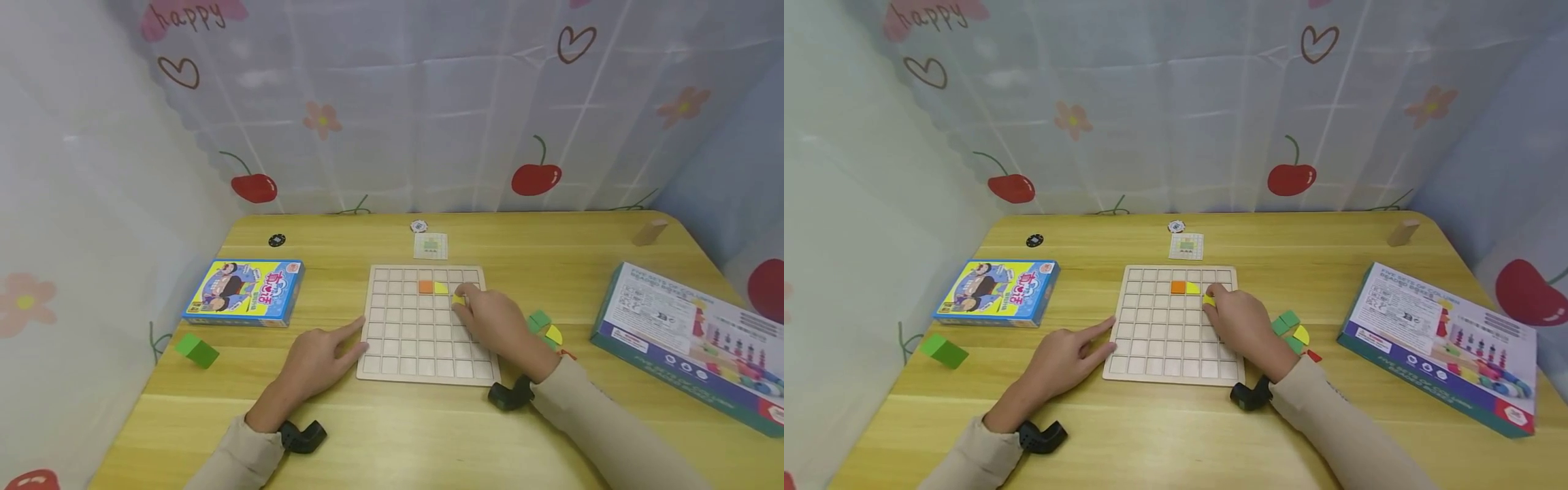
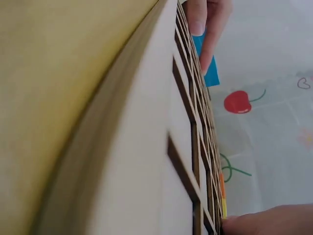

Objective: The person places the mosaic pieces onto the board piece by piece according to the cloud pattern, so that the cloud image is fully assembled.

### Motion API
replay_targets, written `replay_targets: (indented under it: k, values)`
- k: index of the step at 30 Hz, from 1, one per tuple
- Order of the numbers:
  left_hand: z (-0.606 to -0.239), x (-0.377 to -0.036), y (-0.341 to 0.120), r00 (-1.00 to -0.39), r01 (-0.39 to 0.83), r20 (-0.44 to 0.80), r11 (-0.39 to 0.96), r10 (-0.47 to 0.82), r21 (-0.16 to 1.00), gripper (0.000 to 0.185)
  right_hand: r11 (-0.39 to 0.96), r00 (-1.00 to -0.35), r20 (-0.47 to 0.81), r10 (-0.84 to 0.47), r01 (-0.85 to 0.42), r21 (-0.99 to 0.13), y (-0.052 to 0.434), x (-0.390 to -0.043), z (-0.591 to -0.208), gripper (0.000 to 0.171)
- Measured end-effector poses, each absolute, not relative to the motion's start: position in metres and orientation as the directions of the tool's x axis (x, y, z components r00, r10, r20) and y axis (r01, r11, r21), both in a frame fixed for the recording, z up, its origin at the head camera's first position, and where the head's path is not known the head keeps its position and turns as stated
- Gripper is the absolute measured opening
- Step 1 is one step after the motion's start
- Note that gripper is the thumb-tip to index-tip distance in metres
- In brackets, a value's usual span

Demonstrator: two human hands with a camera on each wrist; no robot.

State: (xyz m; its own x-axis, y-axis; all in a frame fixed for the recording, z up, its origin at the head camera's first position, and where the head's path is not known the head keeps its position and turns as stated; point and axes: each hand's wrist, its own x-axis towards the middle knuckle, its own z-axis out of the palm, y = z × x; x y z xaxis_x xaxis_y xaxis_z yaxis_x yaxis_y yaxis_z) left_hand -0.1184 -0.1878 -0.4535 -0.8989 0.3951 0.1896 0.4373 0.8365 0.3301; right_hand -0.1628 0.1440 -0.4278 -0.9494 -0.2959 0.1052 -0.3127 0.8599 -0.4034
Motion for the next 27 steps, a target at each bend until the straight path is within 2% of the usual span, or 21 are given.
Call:
replay_targets:
  k: [20,24,27]
  values:
    - [-0.452,-0.118,-0.187,-0.905,0.425,0.171,0.845,0.389,0.326,0.050,0.811,-0.918,0.277,-0.285,-0.385,-0.440,0.149,-0.157,-0.451,0.037]
    - [-0.453,-0.118,-0.187,-0.906,0.424,0.164,0.843,0.391,0.332,0.050,0.792,-0.899,0.375,-0.225,-0.393,-0.467,0.153,-0.150,-0.453,0.036]
    - [-0.453,-0.118,-0.187,-0.904,0.427,0.164,0.843,0.394,0.328,0.051,0.769,-0.854,0.493,-0.165,-0.424,-0.479,0.161,-0.144,-0.453,0.031]
